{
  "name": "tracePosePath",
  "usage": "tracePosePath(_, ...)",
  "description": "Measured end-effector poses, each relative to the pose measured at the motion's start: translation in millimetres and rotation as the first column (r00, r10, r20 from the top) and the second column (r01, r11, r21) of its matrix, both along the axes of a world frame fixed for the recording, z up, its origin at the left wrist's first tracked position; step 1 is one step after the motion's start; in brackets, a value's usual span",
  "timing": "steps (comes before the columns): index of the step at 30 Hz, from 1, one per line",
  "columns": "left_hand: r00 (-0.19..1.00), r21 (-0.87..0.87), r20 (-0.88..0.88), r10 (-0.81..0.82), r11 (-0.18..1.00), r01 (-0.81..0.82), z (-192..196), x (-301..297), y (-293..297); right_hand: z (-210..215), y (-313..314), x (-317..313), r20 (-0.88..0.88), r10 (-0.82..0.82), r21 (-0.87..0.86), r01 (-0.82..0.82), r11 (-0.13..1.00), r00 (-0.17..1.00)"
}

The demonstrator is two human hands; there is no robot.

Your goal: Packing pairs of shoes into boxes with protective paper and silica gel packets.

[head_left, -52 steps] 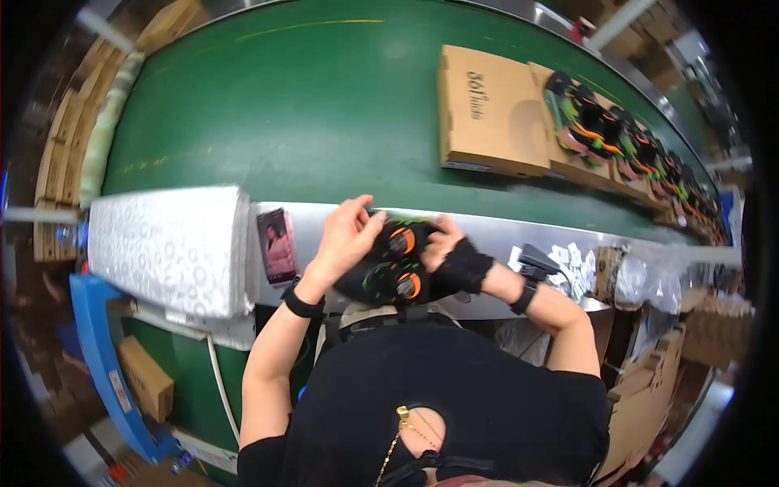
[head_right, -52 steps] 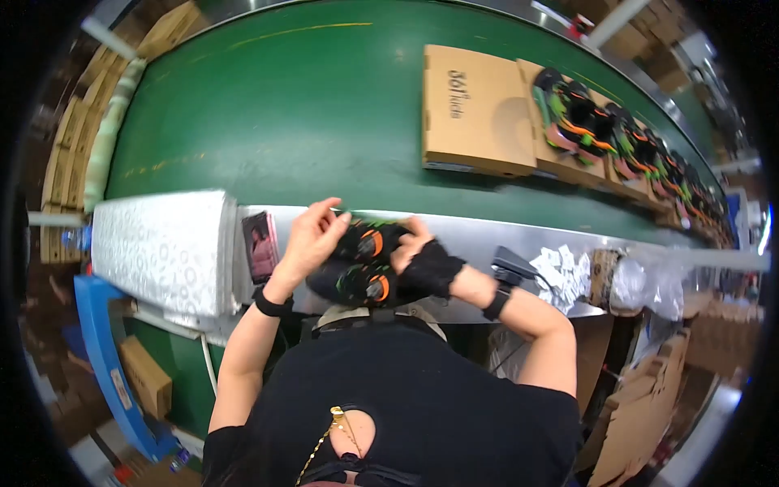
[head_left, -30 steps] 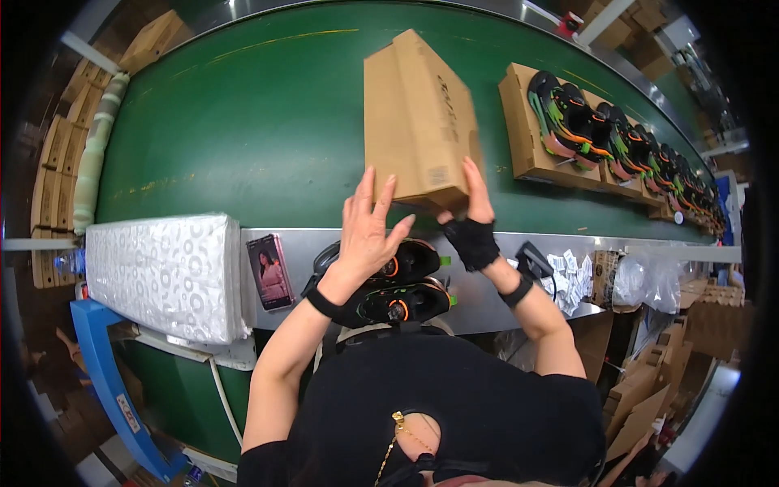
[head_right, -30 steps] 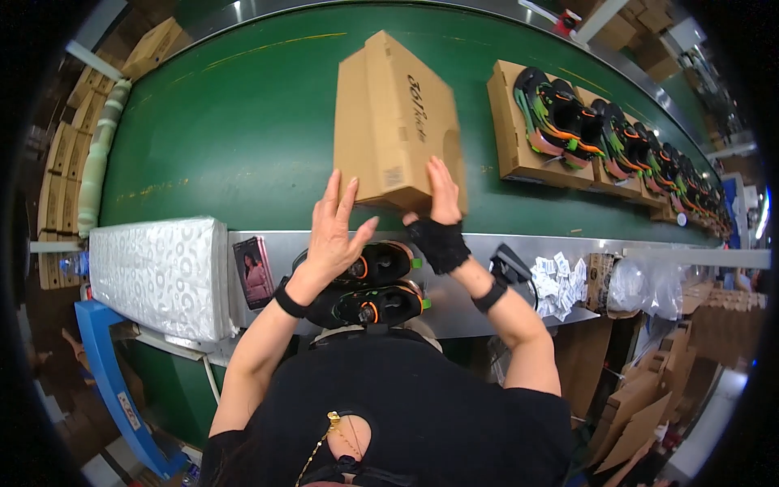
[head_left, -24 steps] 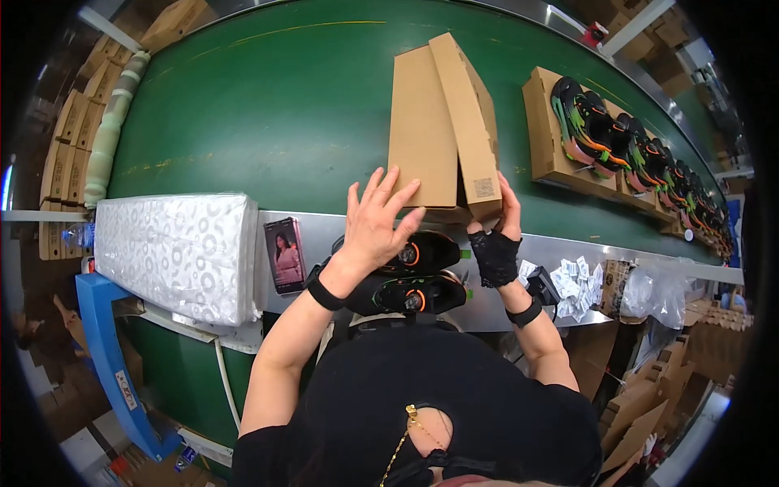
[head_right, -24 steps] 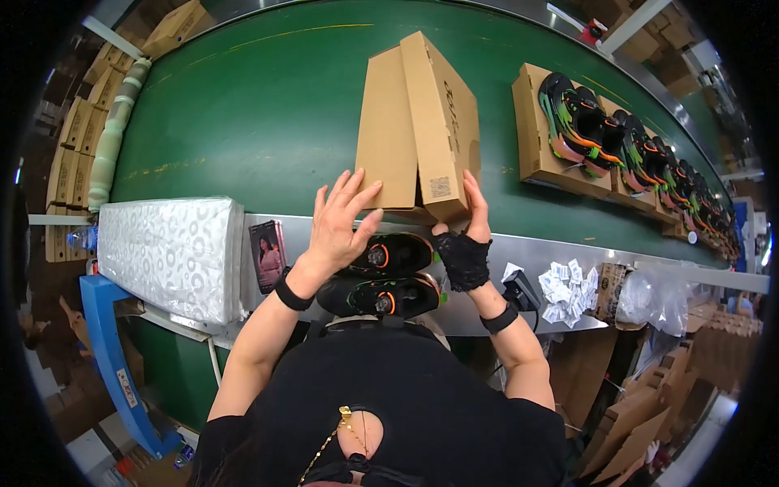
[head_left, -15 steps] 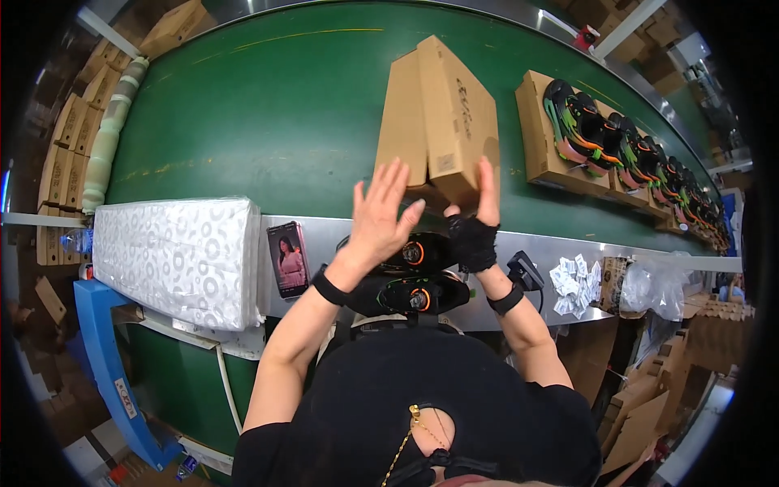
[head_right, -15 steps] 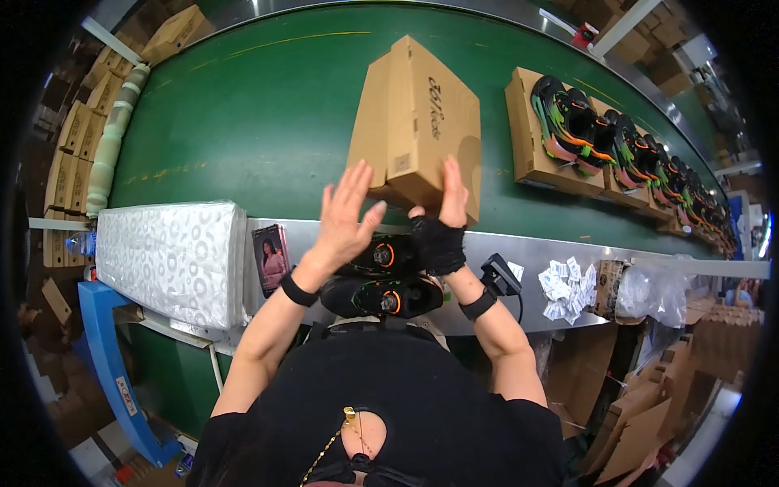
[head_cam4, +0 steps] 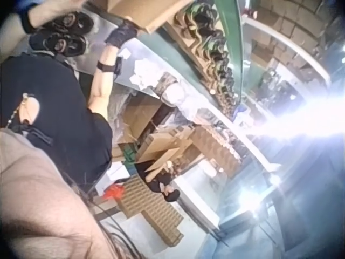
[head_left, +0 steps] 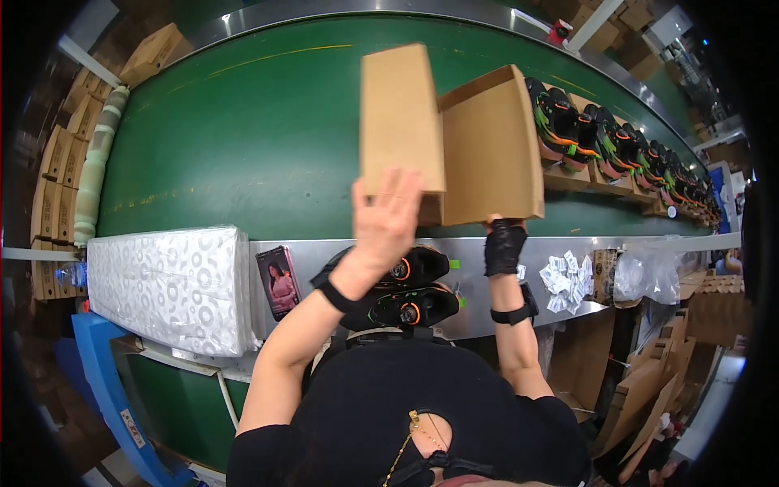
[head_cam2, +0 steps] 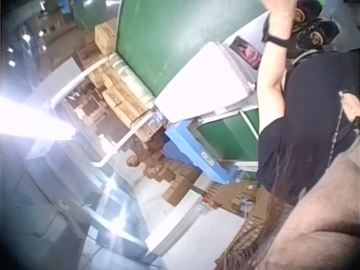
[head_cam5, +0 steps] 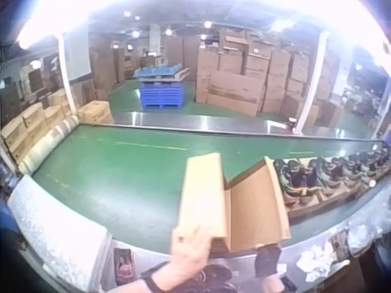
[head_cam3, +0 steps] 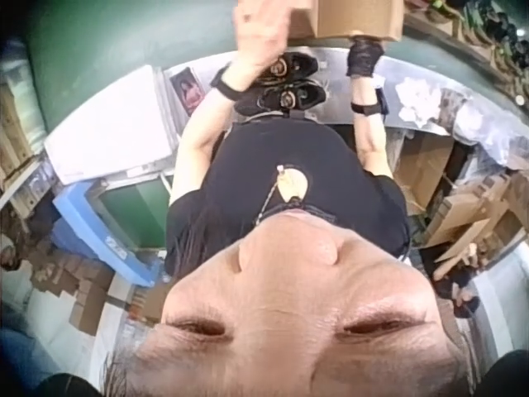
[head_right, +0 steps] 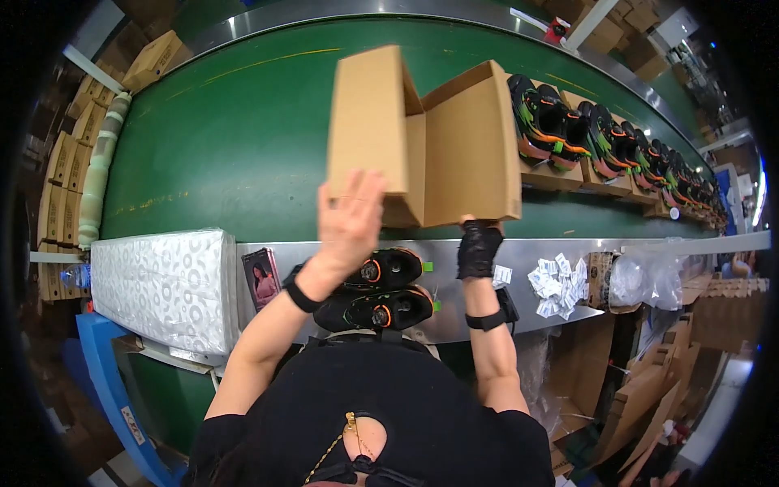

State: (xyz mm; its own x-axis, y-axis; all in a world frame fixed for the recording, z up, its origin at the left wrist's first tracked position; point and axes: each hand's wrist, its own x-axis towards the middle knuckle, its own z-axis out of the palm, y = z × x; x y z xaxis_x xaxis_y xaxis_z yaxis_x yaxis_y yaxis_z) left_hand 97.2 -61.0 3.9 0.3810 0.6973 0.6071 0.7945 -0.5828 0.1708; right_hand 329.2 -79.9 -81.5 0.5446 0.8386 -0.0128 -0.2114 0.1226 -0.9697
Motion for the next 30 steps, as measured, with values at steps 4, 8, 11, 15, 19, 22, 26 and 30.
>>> tracePosePath(4, 0.804, -0.440, 0.425, 0.417, 0.871, -0.219, -32, -107, 10, 55, -7, 18, -0.403, 0.171, 0.106, -0.140, 0.984, 0.899)
tracePosePath(8, 0.840, -0.578, 0.257, 0.477, 0.773, -0.262, -88, -128, 2, 34, -4, 38, -0.505, 0.243, 0.067, -0.243, 0.968, 0.828)
tracePosePath(11, 0.799, -0.729, 0.248, 0.547, 0.648, -0.218, -106, -125, 2, 5, -23, 55, 0.013, 0.030, -0.390, -0.022, 0.921, 0.999)
tracePosePath(15, 0.807, -0.609, 0.359, 0.469, 0.773, -0.178, -109, -124, -3, -76, -95, 77, 0.942, 0.282, -0.326, 0.306, 0.894, 0.179)
tracePosePath(19, 0.605, -0.664, 0.601, 0.522, 0.748, 0.014, -91, -167, -18, -86, -127, 48, 0.883, 0.358, -0.457, 0.388, 0.800, 0.303)
tracePosePath(22, 0.392, -0.617, 0.688, 0.610, 0.777, -0.126, -65, -225, -47, -104, -130, 76, 0.897, 0.349, -0.423, 0.302, 0.855, 0.270)
tracePosePath(26, 0.408, -0.575, 0.518, 0.752, 0.660, -0.484, -77, -325, -100, -72, -106, 50, 0.871, 0.161, -0.289, 0.217, 0.932, 0.465)
tracePosePath(30, 0.520, -0.299, -0.025, 0.854, 0.489, -0.819, -113, -378, -155, 5, -46, -33, 0.679, 0.038, 0.076, -0.121, 0.990, 0.733)
